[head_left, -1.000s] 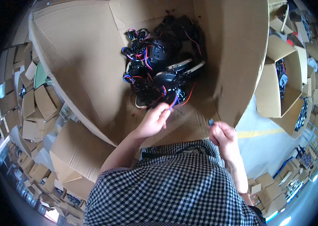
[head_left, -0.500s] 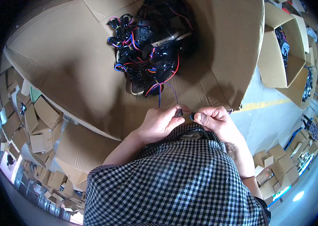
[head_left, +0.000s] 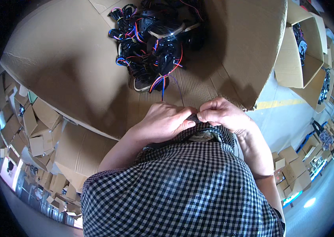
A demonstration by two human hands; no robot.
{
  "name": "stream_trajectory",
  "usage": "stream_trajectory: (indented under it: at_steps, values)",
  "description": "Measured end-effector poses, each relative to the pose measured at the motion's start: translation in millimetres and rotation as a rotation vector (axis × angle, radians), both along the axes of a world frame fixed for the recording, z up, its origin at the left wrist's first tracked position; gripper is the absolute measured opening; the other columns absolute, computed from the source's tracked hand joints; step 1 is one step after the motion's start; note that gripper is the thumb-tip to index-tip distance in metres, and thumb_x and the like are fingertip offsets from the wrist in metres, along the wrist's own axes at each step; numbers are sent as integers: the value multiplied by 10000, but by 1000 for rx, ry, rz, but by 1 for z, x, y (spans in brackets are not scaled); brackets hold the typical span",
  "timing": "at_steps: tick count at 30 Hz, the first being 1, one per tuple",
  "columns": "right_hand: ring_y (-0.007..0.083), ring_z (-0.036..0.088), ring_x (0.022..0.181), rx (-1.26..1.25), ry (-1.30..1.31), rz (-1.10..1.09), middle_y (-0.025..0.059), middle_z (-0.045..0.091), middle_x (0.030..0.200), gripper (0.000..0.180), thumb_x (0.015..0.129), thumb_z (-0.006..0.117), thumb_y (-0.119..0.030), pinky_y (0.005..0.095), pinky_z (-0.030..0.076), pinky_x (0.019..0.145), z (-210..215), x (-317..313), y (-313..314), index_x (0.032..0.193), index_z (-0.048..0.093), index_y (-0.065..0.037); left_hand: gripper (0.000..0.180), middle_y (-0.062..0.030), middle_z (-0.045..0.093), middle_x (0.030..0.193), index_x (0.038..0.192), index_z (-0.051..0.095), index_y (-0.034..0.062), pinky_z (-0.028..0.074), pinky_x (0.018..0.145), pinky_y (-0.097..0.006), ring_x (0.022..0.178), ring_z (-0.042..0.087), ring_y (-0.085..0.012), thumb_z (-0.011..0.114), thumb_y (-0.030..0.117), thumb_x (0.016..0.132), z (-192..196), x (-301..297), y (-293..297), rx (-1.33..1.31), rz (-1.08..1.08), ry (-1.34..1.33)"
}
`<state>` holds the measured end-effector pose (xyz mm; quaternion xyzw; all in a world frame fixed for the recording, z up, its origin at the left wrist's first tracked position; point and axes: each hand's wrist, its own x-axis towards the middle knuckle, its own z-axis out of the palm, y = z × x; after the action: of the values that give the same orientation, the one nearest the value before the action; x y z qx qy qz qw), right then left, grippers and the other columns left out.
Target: The person connects wire harnesses to electronic dashboard displays by hand, then verifies that the displays power on.
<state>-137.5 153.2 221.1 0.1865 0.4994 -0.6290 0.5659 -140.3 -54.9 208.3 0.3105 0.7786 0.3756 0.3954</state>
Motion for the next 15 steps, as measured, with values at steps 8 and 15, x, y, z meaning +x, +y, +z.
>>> stream_trajectory:
  at_steps: [8,15]
  values:
    - [69,428,567,106,349,404,28,478,564,253,851,571,-206,268,381,524,-1,-17,-1,703,563,-1,314,-154,597,757,930,523,51,436,647,-447,733,580,-333,491,355,860,-5,-3,1,-16,1,-45]
    - [103,450,587,131,482,350,73,504,608,228,901,518,-199,275,410,566,-10,3,-7,811,571,3,299,-164,560,700,871,472,23,426,624,-453,696,561,-352,458,321,882,-31,19,-1,110,20,3]
